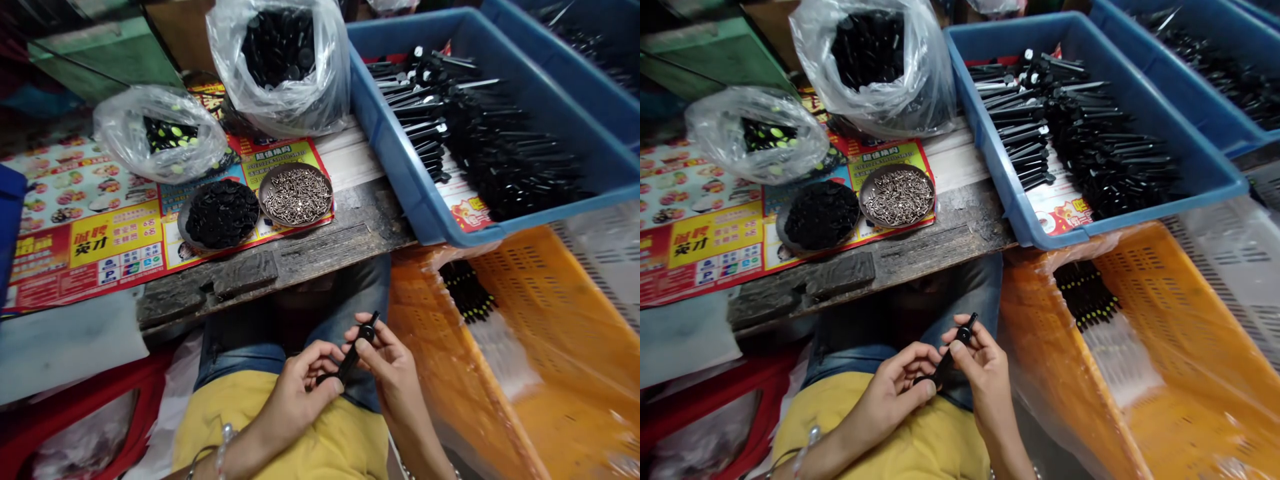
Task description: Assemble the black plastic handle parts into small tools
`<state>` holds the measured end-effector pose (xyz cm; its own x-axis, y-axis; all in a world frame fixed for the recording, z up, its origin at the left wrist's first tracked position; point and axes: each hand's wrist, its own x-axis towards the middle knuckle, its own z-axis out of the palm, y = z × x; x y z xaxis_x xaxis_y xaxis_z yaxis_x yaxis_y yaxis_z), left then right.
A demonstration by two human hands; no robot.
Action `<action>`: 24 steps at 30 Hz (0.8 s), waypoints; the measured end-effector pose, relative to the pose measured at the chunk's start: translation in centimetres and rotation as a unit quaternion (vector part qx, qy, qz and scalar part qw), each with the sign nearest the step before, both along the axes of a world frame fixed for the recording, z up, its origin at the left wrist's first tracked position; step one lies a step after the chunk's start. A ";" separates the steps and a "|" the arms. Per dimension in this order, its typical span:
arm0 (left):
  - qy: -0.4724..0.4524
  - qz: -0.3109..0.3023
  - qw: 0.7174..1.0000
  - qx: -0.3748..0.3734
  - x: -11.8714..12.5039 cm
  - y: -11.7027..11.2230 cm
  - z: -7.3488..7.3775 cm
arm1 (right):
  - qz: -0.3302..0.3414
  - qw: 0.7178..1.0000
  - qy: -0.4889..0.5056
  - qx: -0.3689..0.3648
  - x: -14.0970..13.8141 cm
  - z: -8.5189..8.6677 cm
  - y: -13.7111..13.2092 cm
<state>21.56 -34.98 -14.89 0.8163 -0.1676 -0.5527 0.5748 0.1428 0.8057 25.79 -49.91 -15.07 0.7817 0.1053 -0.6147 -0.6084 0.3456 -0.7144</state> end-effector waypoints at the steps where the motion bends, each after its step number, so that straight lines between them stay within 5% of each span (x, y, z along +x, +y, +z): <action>1: 0.002 0.001 1.000 0.000 0.0 0.0 0.0 | 0.000 1.000 0.001 0.001 0.0 0.0 0.0; 24: 0.029 -0.001 1.000 -0.002 0.3 0.0 0.1 | -0.015 0.999 0.023 0.027 0.1 -0.4 0.2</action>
<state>21.88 -35.00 -14.84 0.7830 -0.1711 -0.5981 0.6204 0.1447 0.7708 25.92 -49.76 -15.48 0.7564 0.1161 -0.6437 -0.6287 0.4005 -0.6666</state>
